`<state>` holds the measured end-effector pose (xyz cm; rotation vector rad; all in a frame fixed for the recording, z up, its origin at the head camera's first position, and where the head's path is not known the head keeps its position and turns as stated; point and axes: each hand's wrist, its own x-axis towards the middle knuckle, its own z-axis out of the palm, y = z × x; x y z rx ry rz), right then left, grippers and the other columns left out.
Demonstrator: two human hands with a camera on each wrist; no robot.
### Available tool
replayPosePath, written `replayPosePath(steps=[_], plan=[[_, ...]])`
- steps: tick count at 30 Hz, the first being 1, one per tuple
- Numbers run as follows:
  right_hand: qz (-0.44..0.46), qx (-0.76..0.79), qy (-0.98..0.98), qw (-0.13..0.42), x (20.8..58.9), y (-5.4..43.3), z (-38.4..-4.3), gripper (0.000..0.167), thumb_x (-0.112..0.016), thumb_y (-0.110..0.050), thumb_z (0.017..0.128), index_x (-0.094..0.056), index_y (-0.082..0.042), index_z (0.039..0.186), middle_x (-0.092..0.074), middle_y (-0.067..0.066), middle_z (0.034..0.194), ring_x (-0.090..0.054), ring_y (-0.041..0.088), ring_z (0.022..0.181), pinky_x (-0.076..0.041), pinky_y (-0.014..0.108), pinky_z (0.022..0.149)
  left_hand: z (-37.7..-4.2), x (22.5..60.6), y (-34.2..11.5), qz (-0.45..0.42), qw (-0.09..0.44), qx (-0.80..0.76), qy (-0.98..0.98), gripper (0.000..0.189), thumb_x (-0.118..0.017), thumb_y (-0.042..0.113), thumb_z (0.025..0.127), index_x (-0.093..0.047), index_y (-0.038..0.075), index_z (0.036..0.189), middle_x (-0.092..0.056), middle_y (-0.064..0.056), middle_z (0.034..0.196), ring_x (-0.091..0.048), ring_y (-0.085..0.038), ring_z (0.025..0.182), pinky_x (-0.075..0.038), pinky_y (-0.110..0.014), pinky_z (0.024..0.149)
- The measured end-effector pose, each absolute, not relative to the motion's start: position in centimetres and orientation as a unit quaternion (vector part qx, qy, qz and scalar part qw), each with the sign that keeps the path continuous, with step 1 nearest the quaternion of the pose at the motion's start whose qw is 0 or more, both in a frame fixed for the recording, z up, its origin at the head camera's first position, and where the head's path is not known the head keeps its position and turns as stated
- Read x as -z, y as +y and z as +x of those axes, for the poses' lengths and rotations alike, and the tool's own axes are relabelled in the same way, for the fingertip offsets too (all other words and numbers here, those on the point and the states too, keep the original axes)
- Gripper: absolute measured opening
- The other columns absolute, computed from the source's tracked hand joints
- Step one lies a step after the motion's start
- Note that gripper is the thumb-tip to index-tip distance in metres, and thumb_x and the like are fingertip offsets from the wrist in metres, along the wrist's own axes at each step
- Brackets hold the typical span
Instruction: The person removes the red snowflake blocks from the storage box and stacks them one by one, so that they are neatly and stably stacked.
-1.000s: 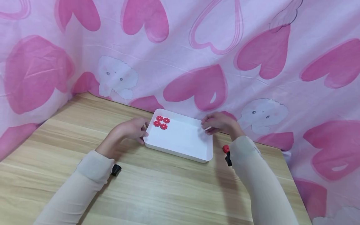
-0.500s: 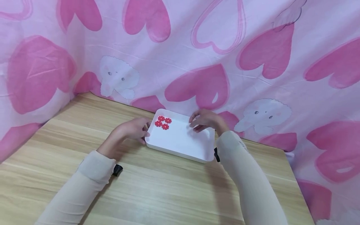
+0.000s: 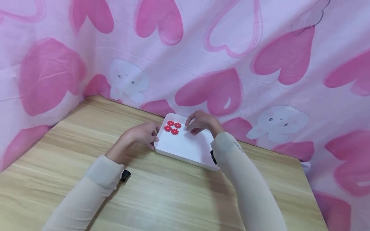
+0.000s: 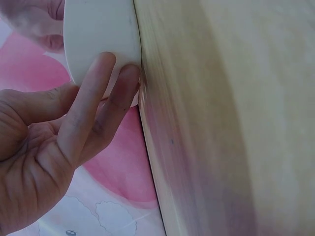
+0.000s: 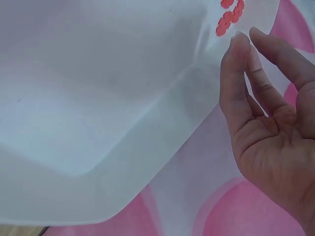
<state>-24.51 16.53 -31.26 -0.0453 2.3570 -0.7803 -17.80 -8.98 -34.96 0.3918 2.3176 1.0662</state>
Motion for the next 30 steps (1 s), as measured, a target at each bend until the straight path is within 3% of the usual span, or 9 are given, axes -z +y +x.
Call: replayPosePath(steps=[9, 17, 30], plan=[[-0.018, 0.28, 0.907, 0.314, 32.6, 15.1, -24.8, 0.026, -0.079, -0.014, 0.098, -0.074, -0.004, 0.121, -0.074, 0.01, 0.105, -0.072, 0.018, 0.081, -0.068, 0.028, 0.083, -17.5, 34.9, -8.3, 0.135, 0.279, -0.407, 0.859, 0.036, -0.061, -0.003, 0.105, -0.057, -0.009, 0.14, -0.068, -0.021, 0.119, -0.073, -0.025, 0.089, -0.069, -0.034, 0.078], [-0.034, 0.234, 0.923, 0.303, 33.5, 13.9, -24.7, 0.031, -0.081, -0.01, 0.094, -0.074, -0.008, 0.124, -0.066, 0.011, 0.106, -0.07, 0.02, 0.081, -0.068, 0.027, 0.082, -17.5, 34.7, -7.7, 0.134, 0.281, -0.401, 0.862, 0.038, -0.062, -0.001, 0.105, -0.055, -0.008, 0.142, -0.067, -0.021, 0.121, -0.073, -0.025, 0.089, -0.068, -0.033, 0.078], [-0.053, 0.199, 0.936, 0.286, 34.4, 13.7, -24.5, 0.026, -0.087, -0.012, 0.09, -0.072, -0.01, 0.111, -0.065, 0.011, 0.109, -0.072, 0.022, 0.087, -0.068, 0.028, 0.081, -17.3, 34.4, -7.3, 0.14, 0.282, -0.411, 0.856, 0.036, -0.061, -0.003, 0.105, -0.054, -0.008, 0.139, -0.066, -0.019, 0.119, -0.072, -0.024, 0.086, -0.069, -0.034, 0.077]])
